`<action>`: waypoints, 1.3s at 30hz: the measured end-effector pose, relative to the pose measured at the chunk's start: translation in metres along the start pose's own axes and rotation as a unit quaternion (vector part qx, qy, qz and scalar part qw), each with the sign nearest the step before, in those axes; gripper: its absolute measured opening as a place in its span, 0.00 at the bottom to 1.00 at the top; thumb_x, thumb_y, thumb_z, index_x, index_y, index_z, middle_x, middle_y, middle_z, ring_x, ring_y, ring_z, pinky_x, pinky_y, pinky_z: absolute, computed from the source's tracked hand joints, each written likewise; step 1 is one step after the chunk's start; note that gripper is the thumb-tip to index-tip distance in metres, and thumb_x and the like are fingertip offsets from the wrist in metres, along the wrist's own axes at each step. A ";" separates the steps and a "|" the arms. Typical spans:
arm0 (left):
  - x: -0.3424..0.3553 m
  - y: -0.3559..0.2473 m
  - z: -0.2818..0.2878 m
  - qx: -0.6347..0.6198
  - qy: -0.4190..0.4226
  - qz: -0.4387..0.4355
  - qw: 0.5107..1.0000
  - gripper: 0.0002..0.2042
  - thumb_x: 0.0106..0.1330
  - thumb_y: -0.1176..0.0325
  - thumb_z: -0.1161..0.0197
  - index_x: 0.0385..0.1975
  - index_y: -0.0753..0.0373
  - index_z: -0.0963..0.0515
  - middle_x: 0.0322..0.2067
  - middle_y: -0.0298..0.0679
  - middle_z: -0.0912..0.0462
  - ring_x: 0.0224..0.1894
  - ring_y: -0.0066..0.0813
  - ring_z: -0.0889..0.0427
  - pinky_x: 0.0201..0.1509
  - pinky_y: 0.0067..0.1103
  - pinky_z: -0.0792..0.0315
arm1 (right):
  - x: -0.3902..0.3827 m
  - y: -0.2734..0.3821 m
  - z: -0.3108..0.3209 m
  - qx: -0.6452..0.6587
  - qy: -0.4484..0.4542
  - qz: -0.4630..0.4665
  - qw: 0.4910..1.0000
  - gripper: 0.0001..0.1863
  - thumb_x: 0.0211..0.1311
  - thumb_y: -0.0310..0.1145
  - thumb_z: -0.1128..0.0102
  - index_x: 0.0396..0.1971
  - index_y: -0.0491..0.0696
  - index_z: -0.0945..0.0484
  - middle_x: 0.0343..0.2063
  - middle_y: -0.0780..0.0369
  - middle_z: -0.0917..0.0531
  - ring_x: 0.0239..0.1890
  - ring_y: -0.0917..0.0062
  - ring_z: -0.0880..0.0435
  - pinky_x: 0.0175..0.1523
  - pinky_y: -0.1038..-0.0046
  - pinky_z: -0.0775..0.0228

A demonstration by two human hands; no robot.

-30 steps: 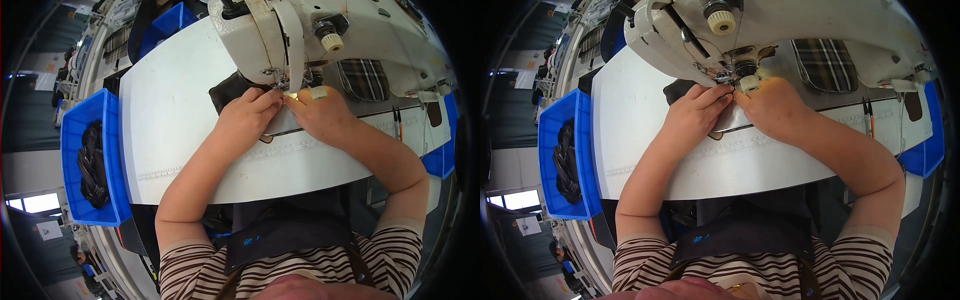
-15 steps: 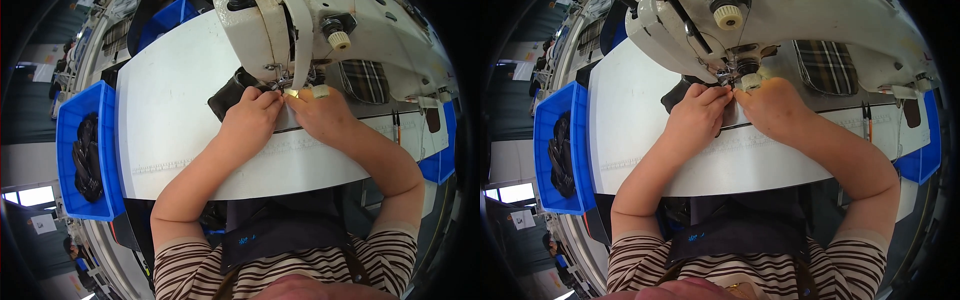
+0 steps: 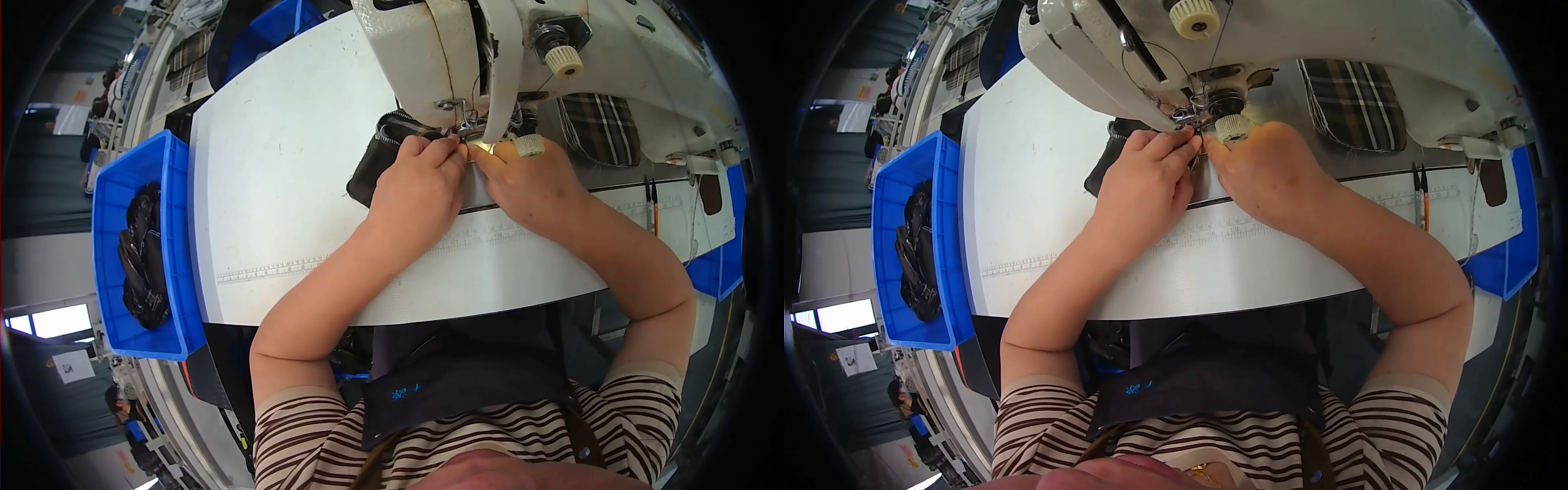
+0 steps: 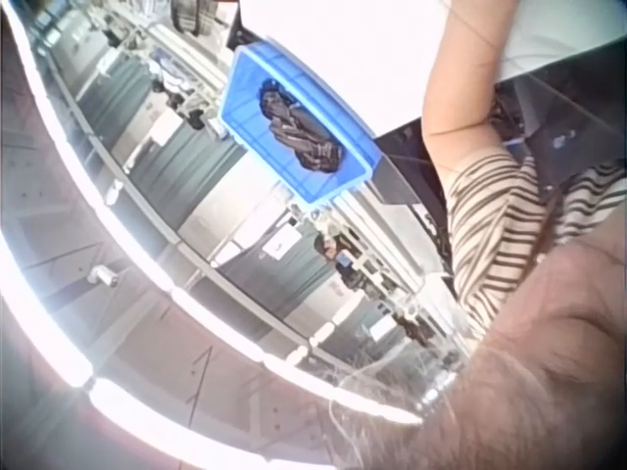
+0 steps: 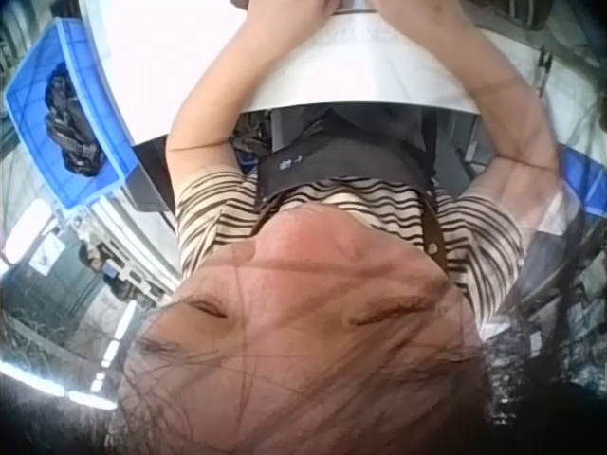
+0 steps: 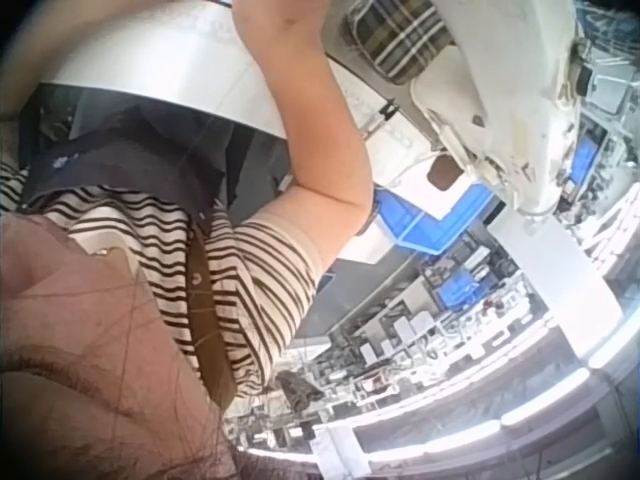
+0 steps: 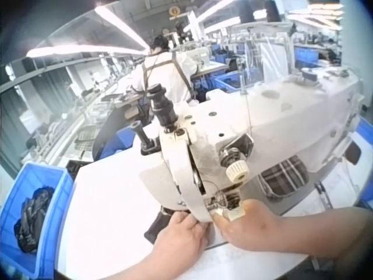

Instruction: Stitching edges of a leather pouch using a sewing machine and inspecting the result.

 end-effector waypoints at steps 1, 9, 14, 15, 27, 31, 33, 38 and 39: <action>0.000 0.003 0.000 -0.025 -0.006 0.015 1.000 0.21 0.56 0.75 0.34 0.53 0.64 0.17 0.54 0.36 0.17 0.51 0.40 0.21 0.53 0.28 0.20 | 0.000 0.000 0.000 -0.003 0.013 -0.002 1.000 0.13 0.61 0.31 0.37 0.45 0.47 0.15 0.15 0.63 0.21 0.18 0.68 0.19 0.25 0.66 0.28; 0.002 -0.004 -0.003 -0.005 -0.004 0.022 1.000 0.20 0.55 0.74 0.34 0.51 0.65 0.15 0.54 0.37 0.15 0.53 0.40 0.20 0.54 0.28 0.20 | -0.004 -0.002 -0.005 0.007 0.067 -0.014 0.998 0.21 0.56 0.33 0.32 0.52 0.50 0.16 0.31 0.68 0.19 0.27 0.73 0.17 0.33 0.70 0.24; 0.002 -0.009 -0.008 0.083 -0.031 -0.005 0.996 0.22 0.54 0.74 0.32 0.52 0.66 0.16 0.54 0.40 0.16 0.51 0.40 0.20 0.54 0.27 0.20 | -0.003 0.002 -0.005 0.001 0.107 -0.015 0.994 0.22 0.56 0.33 0.33 0.53 0.50 0.16 0.31 0.68 0.19 0.29 0.75 0.17 0.34 0.70 0.24; 0.001 -0.009 -0.007 0.083 -0.031 -0.005 0.996 0.22 0.54 0.74 0.32 0.52 0.66 0.16 0.54 0.40 0.16 0.51 0.40 0.20 0.54 0.27 0.20 | -0.002 0.002 -0.004 0.003 0.107 -0.017 0.994 0.22 0.56 0.33 0.32 0.54 0.50 0.16 0.31 0.68 0.19 0.29 0.75 0.17 0.34 0.70 0.24; -0.002 0.013 0.005 -0.082 -0.050 0.031 0.995 0.14 0.60 0.74 0.33 0.47 0.61 0.15 0.50 0.36 0.14 0.51 0.39 0.18 0.53 0.29 0.19 | 0.002 -0.006 0.004 0.056 0.033 -0.029 0.997 0.06 0.61 0.32 0.36 0.34 0.47 0.16 0.19 0.61 0.18 0.23 0.65 0.17 0.29 0.65 0.26; -0.002 0.008 0.006 -0.044 -0.047 0.026 0.998 0.14 0.61 0.74 0.33 0.47 0.60 0.14 0.47 0.33 0.14 0.48 0.37 0.18 0.50 0.27 0.19 | 0.010 -0.029 0.029 0.099 -0.031 -0.023 0.994 0.09 0.63 0.33 0.37 0.26 0.47 0.17 0.18 0.59 0.20 0.21 0.62 0.19 0.27 0.63 0.28; -0.002 0.007 0.005 -0.037 -0.041 0.028 0.998 0.13 0.62 0.73 0.33 0.46 0.59 0.13 0.46 0.32 0.13 0.47 0.36 0.18 0.50 0.27 0.20 | 0.009 -0.047 0.036 0.124 -0.120 -0.012 0.985 0.11 0.66 0.34 0.38 0.26 0.45 0.17 0.19 0.58 0.20 0.21 0.61 0.19 0.28 0.63 0.28; -0.005 0.008 0.002 -0.024 -0.049 0.003 0.998 0.13 0.63 0.73 0.33 0.47 0.58 0.13 0.46 0.30 0.13 0.44 0.34 0.19 0.48 0.26 0.20 | -0.001 -0.084 0.024 0.247 -0.178 -0.100 0.947 0.19 0.75 0.39 0.43 0.27 0.42 0.19 0.21 0.56 0.19 0.23 0.61 0.20 0.30 0.64 0.28; -0.004 0.008 0.002 -0.025 -0.052 0.004 0.998 0.13 0.63 0.73 0.33 0.47 0.58 0.13 0.46 0.30 0.13 0.44 0.34 0.19 0.48 0.26 0.20 | -0.002 -0.085 0.024 0.237 -0.192 -0.100 0.947 0.20 0.77 0.41 0.46 0.28 0.42 0.19 0.22 0.56 0.18 0.23 0.60 0.19 0.31 0.65 0.28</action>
Point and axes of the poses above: each hand's wrist, its own x-axis towards the middle knuckle, its own z-axis out of the back of the hand, y = z × x, the point moved 6 cm from there along x, towards the middle knuckle
